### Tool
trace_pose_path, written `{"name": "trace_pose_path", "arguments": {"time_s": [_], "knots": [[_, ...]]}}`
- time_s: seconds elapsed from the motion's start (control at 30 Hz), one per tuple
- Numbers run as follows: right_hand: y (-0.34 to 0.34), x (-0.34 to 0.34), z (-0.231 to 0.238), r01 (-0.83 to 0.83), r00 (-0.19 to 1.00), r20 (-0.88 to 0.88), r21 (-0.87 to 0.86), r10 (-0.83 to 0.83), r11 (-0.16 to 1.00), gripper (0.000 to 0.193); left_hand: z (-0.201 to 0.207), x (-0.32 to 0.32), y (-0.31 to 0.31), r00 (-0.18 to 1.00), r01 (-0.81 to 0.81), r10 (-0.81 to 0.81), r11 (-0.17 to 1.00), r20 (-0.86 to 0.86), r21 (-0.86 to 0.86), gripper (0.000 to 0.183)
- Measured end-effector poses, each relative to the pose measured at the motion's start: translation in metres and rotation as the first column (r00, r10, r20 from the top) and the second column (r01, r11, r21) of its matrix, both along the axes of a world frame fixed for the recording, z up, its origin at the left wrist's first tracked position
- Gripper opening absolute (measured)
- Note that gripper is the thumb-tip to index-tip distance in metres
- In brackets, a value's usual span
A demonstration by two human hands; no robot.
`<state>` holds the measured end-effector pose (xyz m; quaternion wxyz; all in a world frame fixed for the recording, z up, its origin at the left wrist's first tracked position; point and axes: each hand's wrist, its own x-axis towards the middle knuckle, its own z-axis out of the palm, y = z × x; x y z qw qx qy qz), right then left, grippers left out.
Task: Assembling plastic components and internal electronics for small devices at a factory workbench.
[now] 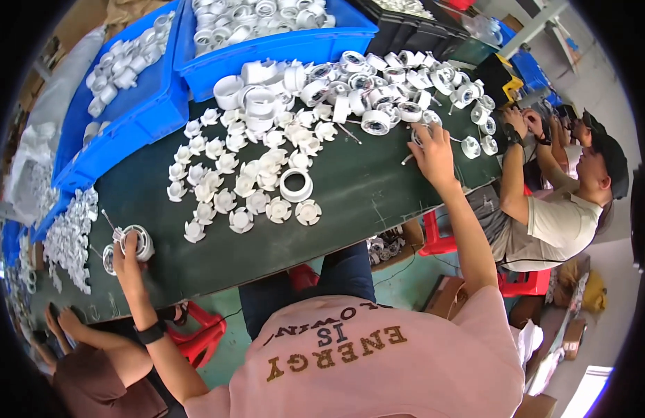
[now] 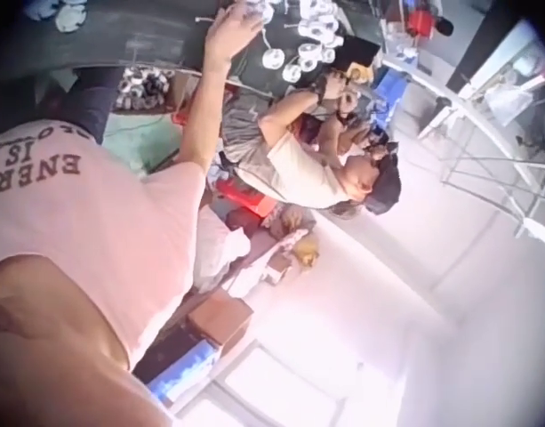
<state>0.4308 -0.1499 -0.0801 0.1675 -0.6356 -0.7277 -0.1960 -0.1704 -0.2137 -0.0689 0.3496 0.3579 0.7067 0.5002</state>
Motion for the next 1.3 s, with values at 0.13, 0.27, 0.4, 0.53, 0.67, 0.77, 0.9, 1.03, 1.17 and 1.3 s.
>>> {"name": "trace_pose_path", "arguments": {"time_s": [0.13,0.27,0.4,0.53,0.67,0.77,0.9,1.03,1.17,1.3], "knots": [[-0.014,-0.027,0.006,-0.028,0.973,-0.228,0.001,0.028,1.0,0.043,-0.033,-0.059,-0.008,0.955,0.042,-0.056,0.998,-0.291,-0.054,0.036],[-0.022,-0.087,0.019,-0.257,0.697,-0.705,-0.075,0.131,0.963,0.039,-0.017,-0.007,0.001,0.714,-0.028,0.19,0.969,-0.674,0.244,0.039],[0.02,-0.143,0.009,-0.479,0.684,-0.609,0.041,0.402,0.877,0.041,0.028,0.127,0.007,0.64,0.366,0.062,0.851,-0.766,0.376,0.038],[0.038,-0.16,-0.007,-0.453,0.835,-0.345,0.011,0.429,0.892,0.044,0.015,0.196,-0.009,0.654,0.636,-0.275,0.705,-0.705,0.314,0.039],[0.004,-0.142,-0.007,-0.46,0.838,-0.378,-0.103,0.393,0.882,0.041,0.004,0.204,-0.03,0.679,0.641,-0.354,0.713,-0.643,0.285,0.039],[-0.005,-0.126,-0.013,-0.484,0.697,-0.621,-0.037,0.359,0.874,0.039,0.001,0.204,-0.033,0.713,0.627,-0.37,0.717,-0.596,0.305,0.037],[0.0,-0.121,-0.014,-0.449,0.607,-0.736,-0.006,0.3,0.893,0.043,0.0,0.202,-0.032,0.734,0.604,-0.341,0.723,-0.587,0.335,0.036],[0.019,-0.126,-0.019,-0.433,0.69,-0.638,0.015,0.342,0.901,0.042,0.001,0.203,-0.032,0.754,0.591,-0.355,0.734,-0.553,0.334,0.033],[0.027,-0.124,-0.024,-0.346,0.778,-0.562,-0.01,0.281,0.938,0.04,0.001,0.201,-0.034,0.76,0.584,-0.345,0.736,-0.551,0.343,0.032],[0.032,-0.132,-0.021,-0.359,0.788,-0.542,-0.018,0.293,0.933,0.041,0.002,0.197,-0.033,0.788,0.551,-0.334,0.758,-0.517,0.349,0.032]]}}
